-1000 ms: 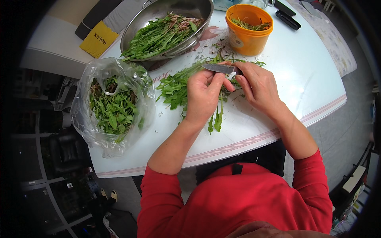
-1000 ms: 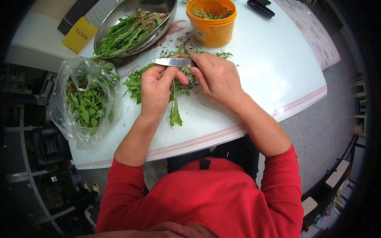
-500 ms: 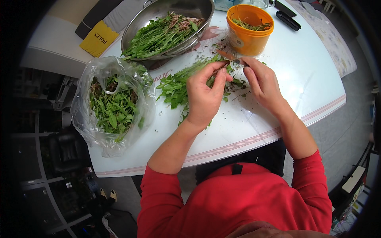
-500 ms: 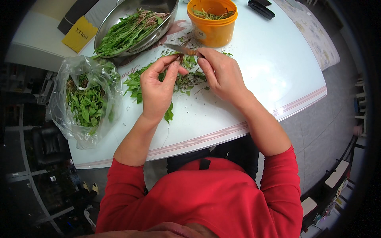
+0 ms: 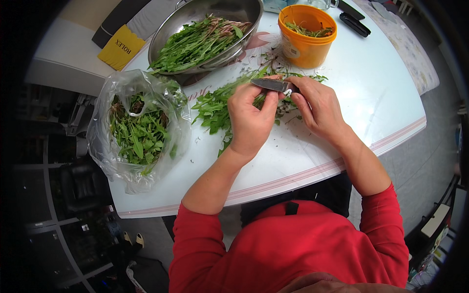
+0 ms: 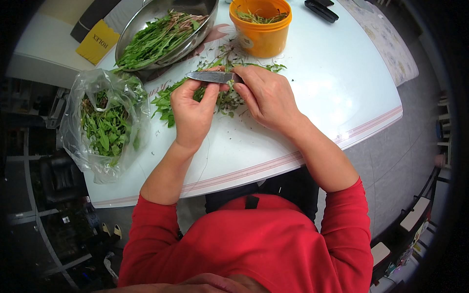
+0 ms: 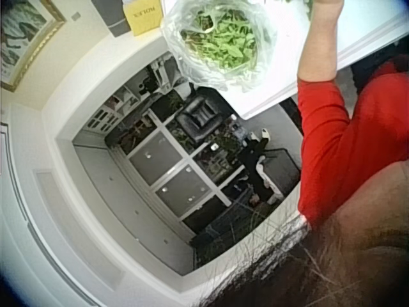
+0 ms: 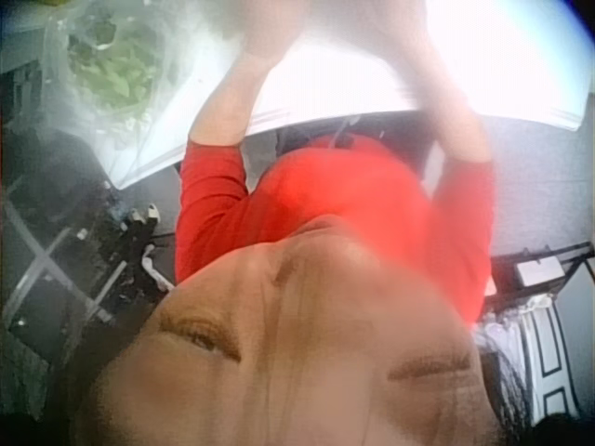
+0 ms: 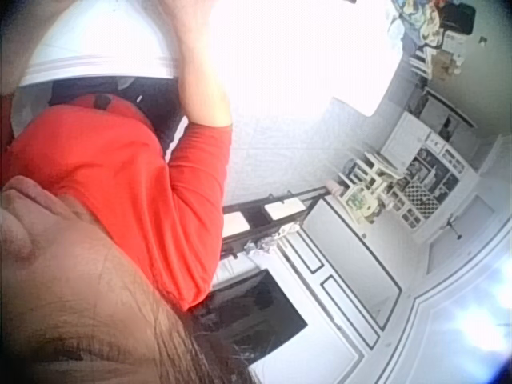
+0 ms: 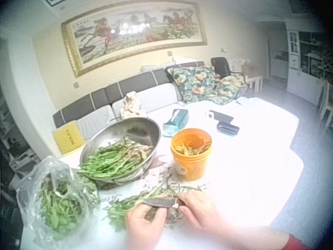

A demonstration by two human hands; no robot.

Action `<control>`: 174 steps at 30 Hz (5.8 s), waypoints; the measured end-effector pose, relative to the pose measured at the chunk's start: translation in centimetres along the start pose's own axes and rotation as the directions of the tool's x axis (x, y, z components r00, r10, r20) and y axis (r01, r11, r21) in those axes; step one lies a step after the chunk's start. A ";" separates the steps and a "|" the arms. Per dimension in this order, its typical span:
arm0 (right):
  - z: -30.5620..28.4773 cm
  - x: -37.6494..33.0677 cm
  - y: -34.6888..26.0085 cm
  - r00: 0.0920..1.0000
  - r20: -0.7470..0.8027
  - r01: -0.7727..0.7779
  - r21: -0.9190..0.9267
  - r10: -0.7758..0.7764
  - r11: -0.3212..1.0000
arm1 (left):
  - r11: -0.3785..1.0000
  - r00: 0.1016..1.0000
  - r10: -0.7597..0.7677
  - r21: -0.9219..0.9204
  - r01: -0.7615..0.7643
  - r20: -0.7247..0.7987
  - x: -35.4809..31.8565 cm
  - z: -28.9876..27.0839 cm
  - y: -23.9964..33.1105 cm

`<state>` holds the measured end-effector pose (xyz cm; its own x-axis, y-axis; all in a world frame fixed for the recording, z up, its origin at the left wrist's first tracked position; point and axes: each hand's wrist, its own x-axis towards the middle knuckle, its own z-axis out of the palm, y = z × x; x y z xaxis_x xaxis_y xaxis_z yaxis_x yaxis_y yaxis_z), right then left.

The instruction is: The person trims the root ends of leafy green vegetables using a small knife and places the trimmed pieces into a yellow container. They repeatedly pick up bunches from a plastic bag, cut the ends, and set the cleaned greens aside on the table.

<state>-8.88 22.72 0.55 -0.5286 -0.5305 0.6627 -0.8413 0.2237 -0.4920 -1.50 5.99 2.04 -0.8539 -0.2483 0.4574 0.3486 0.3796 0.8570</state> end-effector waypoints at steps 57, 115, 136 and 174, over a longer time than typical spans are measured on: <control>0.3 -0.2 0.1 0.999 -0.014 -0.039 0.157 0.042 0.987 | 0.919 0.964 0.258 0.324 -0.224 -0.064 0.5 -0.2 0.1; -1.5 0.7 2.7 0.918 -0.089 -0.375 0.113 0.385 0.920 | 0.443 0.844 0.464 0.755 -0.483 0.268 10.8 -1.7 -2.3; -1.1 0.6 2.9 0.928 -0.078 -0.354 0.121 0.364 0.927 | 0.547 0.926 0.366 0.784 -0.293 0.091 20.4 -11.4 -1.6; -5.7 -1.0 1.1 0.914 0.113 -0.374 -0.139 0.389 0.917 | 0.922 0.993 0.034 -0.379 -0.074 -0.113 8.5 -5.1 4.4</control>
<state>-9.94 28.15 2.56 -0.7981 -0.4904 0.3501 -0.5898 0.5168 -0.6206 -5.23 1.02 10.91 -0.7927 -0.3342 0.5099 0.5316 0.0305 0.8465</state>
